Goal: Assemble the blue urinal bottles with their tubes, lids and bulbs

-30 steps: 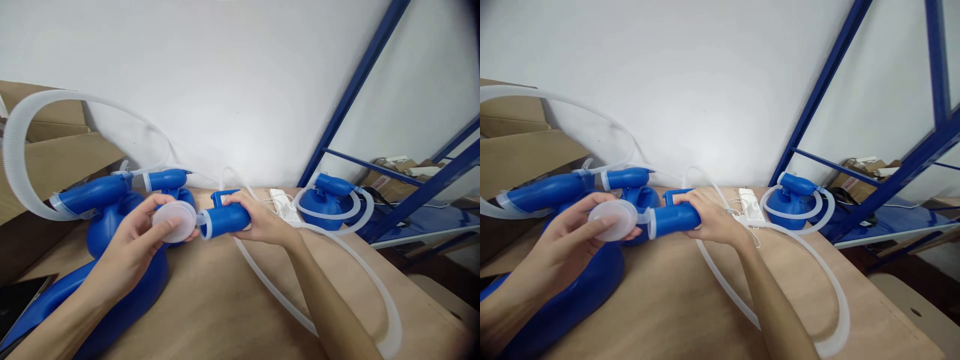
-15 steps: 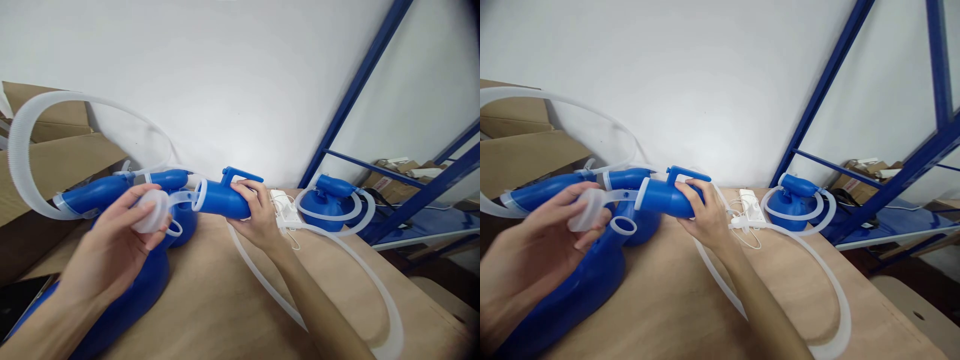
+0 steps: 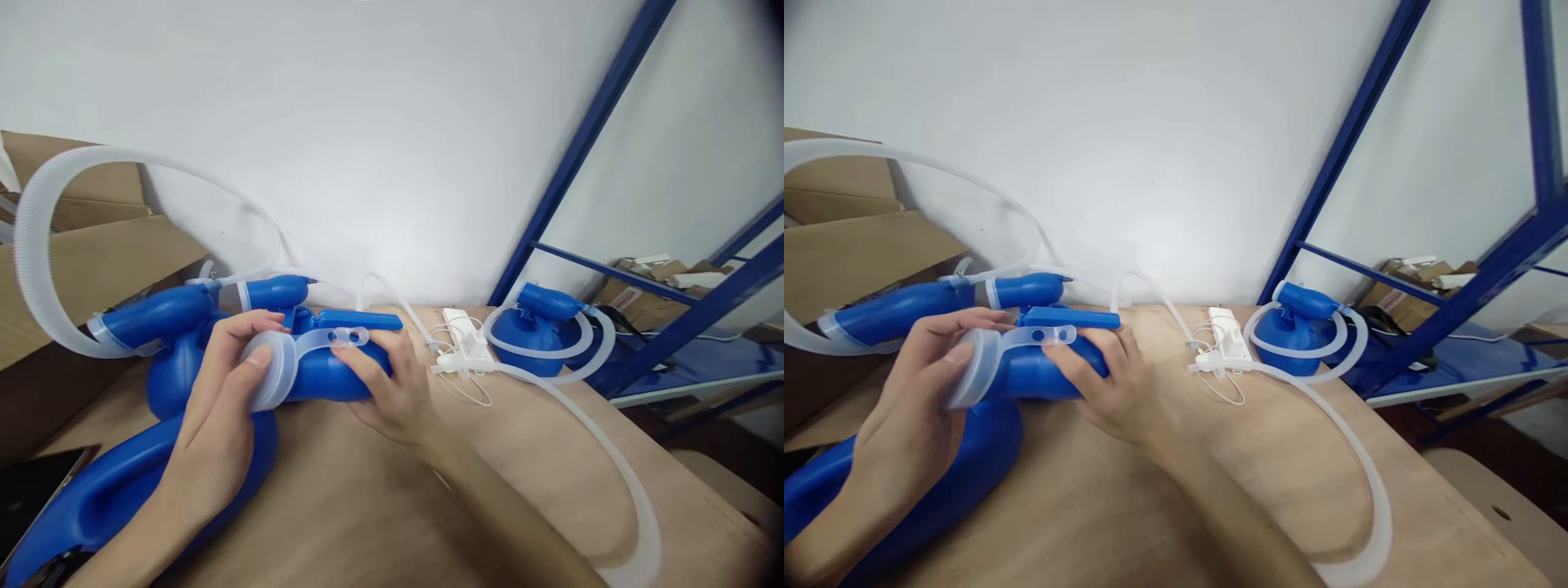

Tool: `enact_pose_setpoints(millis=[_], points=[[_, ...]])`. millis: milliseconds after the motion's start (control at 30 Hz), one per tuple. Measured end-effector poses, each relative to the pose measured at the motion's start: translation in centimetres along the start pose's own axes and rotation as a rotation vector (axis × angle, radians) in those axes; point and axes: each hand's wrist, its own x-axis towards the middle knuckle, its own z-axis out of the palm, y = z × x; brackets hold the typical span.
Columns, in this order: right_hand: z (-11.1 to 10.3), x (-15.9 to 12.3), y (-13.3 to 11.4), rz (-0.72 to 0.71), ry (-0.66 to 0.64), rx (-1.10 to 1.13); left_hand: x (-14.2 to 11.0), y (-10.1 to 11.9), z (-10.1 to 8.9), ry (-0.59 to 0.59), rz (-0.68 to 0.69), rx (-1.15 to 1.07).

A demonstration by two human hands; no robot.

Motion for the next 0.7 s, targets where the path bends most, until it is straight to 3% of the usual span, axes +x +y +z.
enact_pose_setpoints(millis=[100,200,600,700], points=[[-0.1,0.4,-0.7,0.061,0.021,0.076,0.2,0.9,0.4,-0.015,-0.223,-0.337],[-0.1,0.7,-1.2,0.068,0.037,0.108,0.5,1.8,0.9,-0.005,-0.338,-0.415],[0.1,0.7,-2.7,0.059,0.105,0.0,-0.3,1.5,1.8,-0.046,-0.411,-0.457],[0.2,0.6,-2.9,0.097,0.134,0.034,-0.2,1.3,1.0,-0.151,-0.419,-0.515]])
